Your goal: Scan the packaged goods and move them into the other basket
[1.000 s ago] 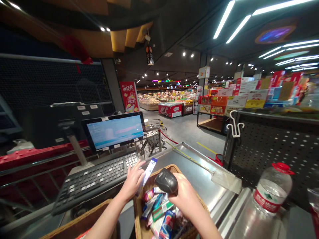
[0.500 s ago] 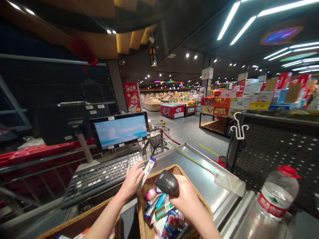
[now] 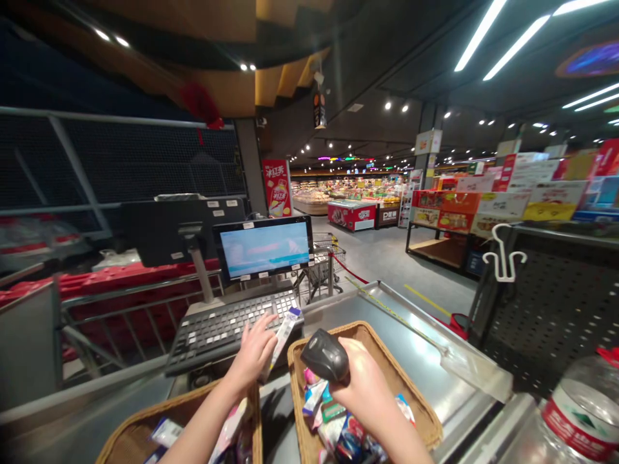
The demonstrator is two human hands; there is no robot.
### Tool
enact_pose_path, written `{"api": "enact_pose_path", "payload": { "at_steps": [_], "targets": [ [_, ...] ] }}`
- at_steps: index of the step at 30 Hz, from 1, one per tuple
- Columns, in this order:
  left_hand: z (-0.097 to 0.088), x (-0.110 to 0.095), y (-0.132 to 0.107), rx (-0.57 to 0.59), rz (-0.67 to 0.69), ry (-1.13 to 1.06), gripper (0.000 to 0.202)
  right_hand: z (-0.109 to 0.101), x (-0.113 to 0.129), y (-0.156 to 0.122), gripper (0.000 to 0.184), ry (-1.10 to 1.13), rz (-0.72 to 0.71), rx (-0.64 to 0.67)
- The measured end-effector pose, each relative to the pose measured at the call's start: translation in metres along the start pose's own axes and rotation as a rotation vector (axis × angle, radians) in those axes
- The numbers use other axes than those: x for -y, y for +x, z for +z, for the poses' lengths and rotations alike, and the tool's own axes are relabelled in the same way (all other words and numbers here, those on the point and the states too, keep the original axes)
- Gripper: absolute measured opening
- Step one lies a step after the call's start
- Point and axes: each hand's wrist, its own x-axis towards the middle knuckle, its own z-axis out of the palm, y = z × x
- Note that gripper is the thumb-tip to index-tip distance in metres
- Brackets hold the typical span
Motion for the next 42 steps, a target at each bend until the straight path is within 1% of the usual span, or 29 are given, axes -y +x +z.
{"api": "enact_pose_path", "payload": {
  "at_steps": [3, 6, 11, 15, 18, 21, 25, 27, 33, 37, 42],
  "targets": [
    [-0.017, 0.010, -0.012, -0.030, -0.011, 0.014, 0.033, 0.001, 0.022, 0.004, 0.046, -0.004, -0.024, 0.030],
    [-0.034, 0.019, -0.025, -0.046, -0.027, 0.031, 0.034, 0.008, 0.037, 0.007, 0.048, -0.010, -0.034, 0.044],
    [-0.058, 0.035, -0.051, -0.058, -0.076, 0.058, 0.034, 0.030, 0.051, 0.009, 0.050, 0.008, -0.082, 0.073],
    [-0.068, 0.054, -0.078, -0.030, -0.120, 0.080, 0.036, 0.048, 0.066, 0.007, 0.050, 0.026, -0.084, 0.106],
    [-0.070, 0.070, -0.101, 0.008, -0.164, 0.081, 0.035, 0.058, 0.076, 0.005, 0.046, 0.021, -0.070, 0.134],
    [-0.069, 0.083, -0.122, 0.037, -0.198, 0.074, 0.035, 0.070, 0.080, 0.002, 0.047, 0.019, -0.072, 0.155],
    [-0.066, 0.094, -0.145, 0.088, -0.238, 0.059, 0.034, 0.086, 0.081, -0.001, 0.046, 0.006, -0.084, 0.189],
    [-0.066, 0.097, -0.154, 0.127, -0.254, 0.057, 0.032, 0.093, 0.084, -0.003, 0.045, -0.002, -0.082, 0.191],
    [-0.063, 0.099, -0.177, 0.207, -0.252, 0.059, 0.030, 0.102, 0.100, -0.007, 0.030, 0.029, -0.083, 0.250],
    [-0.059, 0.101, -0.190, 0.260, -0.260, 0.055, 0.029, 0.110, 0.103, -0.010, 0.030, 0.034, -0.043, 0.276],
    [-0.054, 0.107, -0.202, 0.301, -0.241, 0.069, 0.027, 0.120, 0.102, -0.013, 0.035, 0.081, -0.049, 0.286]
  ]
}}
